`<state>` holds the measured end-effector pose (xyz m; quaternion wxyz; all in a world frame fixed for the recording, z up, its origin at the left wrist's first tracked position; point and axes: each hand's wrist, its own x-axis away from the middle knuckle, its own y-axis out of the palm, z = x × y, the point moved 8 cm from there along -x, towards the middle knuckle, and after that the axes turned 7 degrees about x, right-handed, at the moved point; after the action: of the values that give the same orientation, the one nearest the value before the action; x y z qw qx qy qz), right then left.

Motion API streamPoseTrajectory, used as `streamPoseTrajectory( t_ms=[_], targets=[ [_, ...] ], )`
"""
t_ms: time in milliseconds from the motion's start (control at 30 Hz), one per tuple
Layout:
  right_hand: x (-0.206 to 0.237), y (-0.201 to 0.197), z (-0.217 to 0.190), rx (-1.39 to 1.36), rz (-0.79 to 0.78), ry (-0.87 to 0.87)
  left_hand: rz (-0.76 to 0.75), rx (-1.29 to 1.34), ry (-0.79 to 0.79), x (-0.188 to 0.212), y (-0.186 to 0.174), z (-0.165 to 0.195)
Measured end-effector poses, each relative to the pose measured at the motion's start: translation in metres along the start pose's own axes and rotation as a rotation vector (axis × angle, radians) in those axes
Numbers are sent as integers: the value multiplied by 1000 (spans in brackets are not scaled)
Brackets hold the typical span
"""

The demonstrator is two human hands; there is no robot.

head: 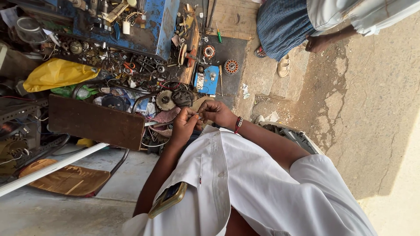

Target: The person sits on the ground handling small copper wire pieces and inserts them into the slots of an electric motor stator, at times using a screwdriver on the windings. They pick up wire from a cloth, work on two stator assemblies, and continue threading wire into the slots.

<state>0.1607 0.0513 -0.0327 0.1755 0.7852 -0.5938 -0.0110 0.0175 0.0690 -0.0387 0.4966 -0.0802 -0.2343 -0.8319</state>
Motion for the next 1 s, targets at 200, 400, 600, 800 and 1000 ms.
streamPoseTrajectory(
  t_ms=[200,400,600,800,1000],
  targets=[
    [-29,-72,-19,72,202,68,190,106,68,5,-40,1],
    [-71,-188,-96,-255,467,-51,334,195,-11,20,-65,8],
    [-67,-196,-102,-215,524,-16,432,228,-16,37,-75,12],
    [-39,-162,-25,-175,523,326,526,297,7,56,-102,6],
    [-18,-145,7,-215,531,416,527,301,-9,56,-102,-2]
  ],
)
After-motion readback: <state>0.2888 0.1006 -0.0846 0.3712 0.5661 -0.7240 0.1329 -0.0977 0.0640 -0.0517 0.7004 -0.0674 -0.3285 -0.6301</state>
